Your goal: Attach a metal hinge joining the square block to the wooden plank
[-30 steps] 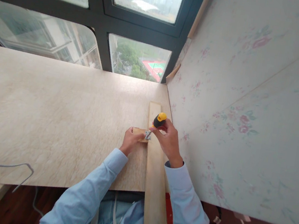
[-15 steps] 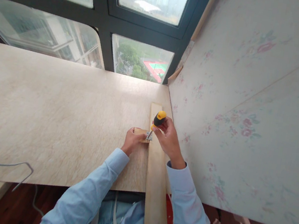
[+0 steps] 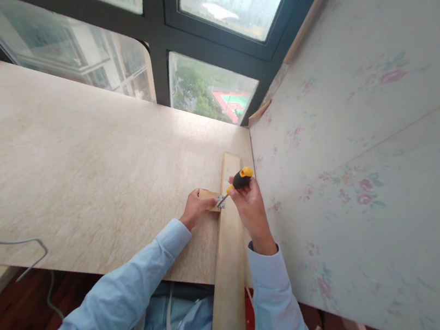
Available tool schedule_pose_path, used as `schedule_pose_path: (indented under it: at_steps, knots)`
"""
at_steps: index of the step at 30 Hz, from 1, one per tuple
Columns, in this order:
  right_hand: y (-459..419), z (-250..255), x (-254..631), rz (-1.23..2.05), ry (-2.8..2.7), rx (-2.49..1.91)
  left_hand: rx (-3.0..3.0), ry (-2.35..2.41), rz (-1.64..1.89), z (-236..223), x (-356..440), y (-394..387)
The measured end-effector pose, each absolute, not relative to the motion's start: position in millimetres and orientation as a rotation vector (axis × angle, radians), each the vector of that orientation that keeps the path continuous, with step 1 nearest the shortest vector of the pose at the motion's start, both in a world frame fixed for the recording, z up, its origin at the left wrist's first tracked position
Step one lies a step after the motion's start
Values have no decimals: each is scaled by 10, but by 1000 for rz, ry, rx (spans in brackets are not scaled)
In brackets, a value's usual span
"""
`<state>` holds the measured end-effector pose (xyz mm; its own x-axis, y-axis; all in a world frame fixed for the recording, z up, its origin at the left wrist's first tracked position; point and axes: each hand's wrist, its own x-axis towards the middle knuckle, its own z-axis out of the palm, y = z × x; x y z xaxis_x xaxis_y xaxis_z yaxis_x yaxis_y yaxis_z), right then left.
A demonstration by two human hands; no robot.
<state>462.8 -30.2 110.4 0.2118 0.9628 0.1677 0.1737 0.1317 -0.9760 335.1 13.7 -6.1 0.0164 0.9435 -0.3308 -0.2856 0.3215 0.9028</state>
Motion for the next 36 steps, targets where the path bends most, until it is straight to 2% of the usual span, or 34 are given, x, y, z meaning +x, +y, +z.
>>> schedule_pose_path:
  at_steps: [3, 9, 11, 16, 18, 21, 26, 28, 32, 36]
  knots:
    - [-331, 1121, 4623, 790, -1240, -1336, 757, 1169, 1101, -65, 3351, 138]
    - [-279, 1100, 4584, 351, -1237, -1653, 740, 1150, 1104, -55, 3350, 134]
    - [-265, 1078, 4591, 402, -1208, -1631, 735, 1146, 1103, -45, 3346, 131]
    - [-332, 1061, 4652, 867, -1209, -1266, 721, 1124, 1102, -16, 3341, 126]
    - [-371, 1074, 4677, 956, -1228, -1231, 725, 1131, 1105, -8, 3342, 124]
    - [-384, 1083, 4693, 853, -1258, -1367, 729, 1140, 1105, 2, 3342, 120]
    - [-306, 1013, 4665, 372, -1216, -1699, 734, 1153, 1109, 26, 3336, 116]
    - [-284, 963, 4660, 436, -1228, -1601, 729, 1152, 1110, 44, 3334, 114]
    - [-295, 916, 4691, 768, -1252, -1292, 727, 1154, 1106, 76, 3334, 109]
    - [-351, 982, 4708, 873, -1252, -1285, 743, 1175, 1111, 69, 3342, 111]
